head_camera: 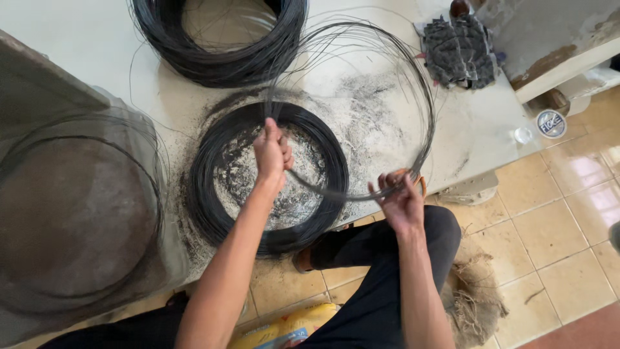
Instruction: The person sits on the floor and coils a long black wire into a circular bundle. They use their hands to arrange the wire and occasionally use orange-handled scissors to cut a small piece of wire or tie material to secure the coil.
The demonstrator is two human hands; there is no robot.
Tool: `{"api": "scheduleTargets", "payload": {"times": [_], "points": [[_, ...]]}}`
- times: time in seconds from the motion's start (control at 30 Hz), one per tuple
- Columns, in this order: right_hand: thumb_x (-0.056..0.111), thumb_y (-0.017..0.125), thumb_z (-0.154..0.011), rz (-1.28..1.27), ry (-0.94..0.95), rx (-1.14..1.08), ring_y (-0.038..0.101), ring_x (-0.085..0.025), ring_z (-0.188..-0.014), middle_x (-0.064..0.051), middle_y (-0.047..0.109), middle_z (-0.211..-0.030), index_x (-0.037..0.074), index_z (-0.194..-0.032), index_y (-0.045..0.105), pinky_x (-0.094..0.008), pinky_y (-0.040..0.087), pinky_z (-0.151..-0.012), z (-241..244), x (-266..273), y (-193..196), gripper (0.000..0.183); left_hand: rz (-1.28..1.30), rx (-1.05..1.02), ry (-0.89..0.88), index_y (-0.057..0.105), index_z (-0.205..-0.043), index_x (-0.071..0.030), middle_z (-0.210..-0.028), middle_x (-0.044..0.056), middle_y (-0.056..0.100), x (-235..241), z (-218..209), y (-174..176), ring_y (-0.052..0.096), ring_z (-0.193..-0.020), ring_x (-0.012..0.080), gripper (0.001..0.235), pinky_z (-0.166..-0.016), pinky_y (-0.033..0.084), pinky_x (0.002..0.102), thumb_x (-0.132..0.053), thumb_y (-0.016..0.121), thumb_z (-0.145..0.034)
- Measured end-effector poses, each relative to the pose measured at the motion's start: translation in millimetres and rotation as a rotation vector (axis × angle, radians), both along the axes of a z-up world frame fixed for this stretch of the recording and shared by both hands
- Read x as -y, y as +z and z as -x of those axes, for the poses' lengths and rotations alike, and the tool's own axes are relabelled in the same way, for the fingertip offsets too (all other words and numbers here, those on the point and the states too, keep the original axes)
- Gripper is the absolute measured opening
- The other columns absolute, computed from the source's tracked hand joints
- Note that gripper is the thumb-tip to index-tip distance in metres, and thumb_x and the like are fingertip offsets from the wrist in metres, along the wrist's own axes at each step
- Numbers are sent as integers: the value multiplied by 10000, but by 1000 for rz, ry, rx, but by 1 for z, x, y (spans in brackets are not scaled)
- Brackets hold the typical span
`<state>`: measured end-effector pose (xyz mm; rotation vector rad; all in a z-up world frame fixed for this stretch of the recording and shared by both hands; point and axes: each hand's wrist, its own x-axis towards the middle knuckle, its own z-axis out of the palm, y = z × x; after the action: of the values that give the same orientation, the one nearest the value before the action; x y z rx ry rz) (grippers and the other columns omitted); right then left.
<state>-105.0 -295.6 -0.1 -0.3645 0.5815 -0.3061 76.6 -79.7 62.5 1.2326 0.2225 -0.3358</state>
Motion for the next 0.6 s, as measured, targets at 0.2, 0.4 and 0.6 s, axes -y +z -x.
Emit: {"api": "scheduleTargets", "payload": {"times": [0.2,0.4,0.6], "points": [[612,572,-886,61,314,-313,534,-304,-1276,-159,572,-1352,-5,-1348,453,-496,358,-1128,-1,-2,-9,781,21,42,-54,361,-684,-178,-463,-53,237,-5,-11,8,253,-285,70,464,-239,223,197,-499,422,-1013],[290,843,-802,880,-55,-770,453,-383,-1319,-331,457,-1327,-63,-1475,344,-504,377,-1103,15,-18,17,909,-50,50,-50,376,-663,-162,-453,-38,257,13,-12,-10,289,-298,77,469,-240,243,217,-461,417,-1021],[222,968,-681,1983,-42,-550,128,-528,-1445,-408,111,-1535,-107,-1522,135,-538,123,-1218,-83,-31,62,1229,-97,36,-116,414,-673,-165,-445,-44,311,14,5,-13,326,-277,77,462,-237,260,208,-465,445,-1022]]}}
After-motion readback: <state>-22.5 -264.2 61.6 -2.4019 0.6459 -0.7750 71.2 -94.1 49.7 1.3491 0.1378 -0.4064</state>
